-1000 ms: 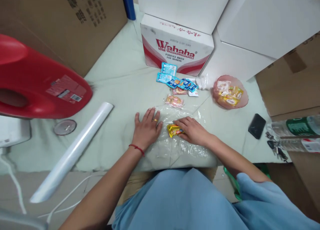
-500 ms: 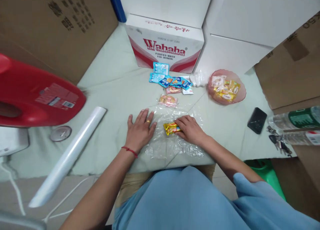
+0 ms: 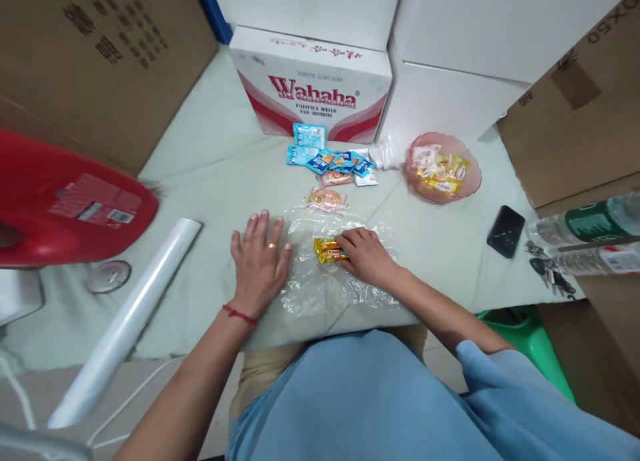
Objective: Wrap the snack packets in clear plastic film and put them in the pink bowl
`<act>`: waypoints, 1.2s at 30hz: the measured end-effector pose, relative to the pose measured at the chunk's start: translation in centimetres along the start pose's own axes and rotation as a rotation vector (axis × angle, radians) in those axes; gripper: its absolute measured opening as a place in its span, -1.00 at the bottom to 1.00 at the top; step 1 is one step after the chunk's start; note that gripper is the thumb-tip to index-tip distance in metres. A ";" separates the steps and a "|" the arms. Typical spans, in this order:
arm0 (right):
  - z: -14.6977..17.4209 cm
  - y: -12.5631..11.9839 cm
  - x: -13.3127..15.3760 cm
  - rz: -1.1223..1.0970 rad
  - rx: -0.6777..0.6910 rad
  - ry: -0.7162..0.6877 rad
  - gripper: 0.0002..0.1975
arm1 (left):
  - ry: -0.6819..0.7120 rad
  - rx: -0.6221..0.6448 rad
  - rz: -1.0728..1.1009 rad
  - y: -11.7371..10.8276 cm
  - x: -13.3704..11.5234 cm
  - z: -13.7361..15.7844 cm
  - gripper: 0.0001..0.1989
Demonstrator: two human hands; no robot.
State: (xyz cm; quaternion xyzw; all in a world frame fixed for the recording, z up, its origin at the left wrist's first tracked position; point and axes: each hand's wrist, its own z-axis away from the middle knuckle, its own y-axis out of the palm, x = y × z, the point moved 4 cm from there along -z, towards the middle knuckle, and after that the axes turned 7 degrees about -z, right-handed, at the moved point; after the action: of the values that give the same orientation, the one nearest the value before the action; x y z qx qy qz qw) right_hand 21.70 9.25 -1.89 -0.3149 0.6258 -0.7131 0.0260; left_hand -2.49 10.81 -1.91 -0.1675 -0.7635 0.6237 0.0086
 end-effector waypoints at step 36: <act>12.9 -1.2 -1.8 -0.267 -0.110 -0.205 -0.84 | 0.506 0.170 0.357 -0.5 2.0 6.7 -0.78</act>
State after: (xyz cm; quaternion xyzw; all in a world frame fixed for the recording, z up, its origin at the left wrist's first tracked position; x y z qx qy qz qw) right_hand 29.79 -1.03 -1.26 -0.4672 0.6106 -0.6390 -0.0226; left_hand -6.02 4.90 -3.29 -0.4475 -0.6408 0.6153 0.1026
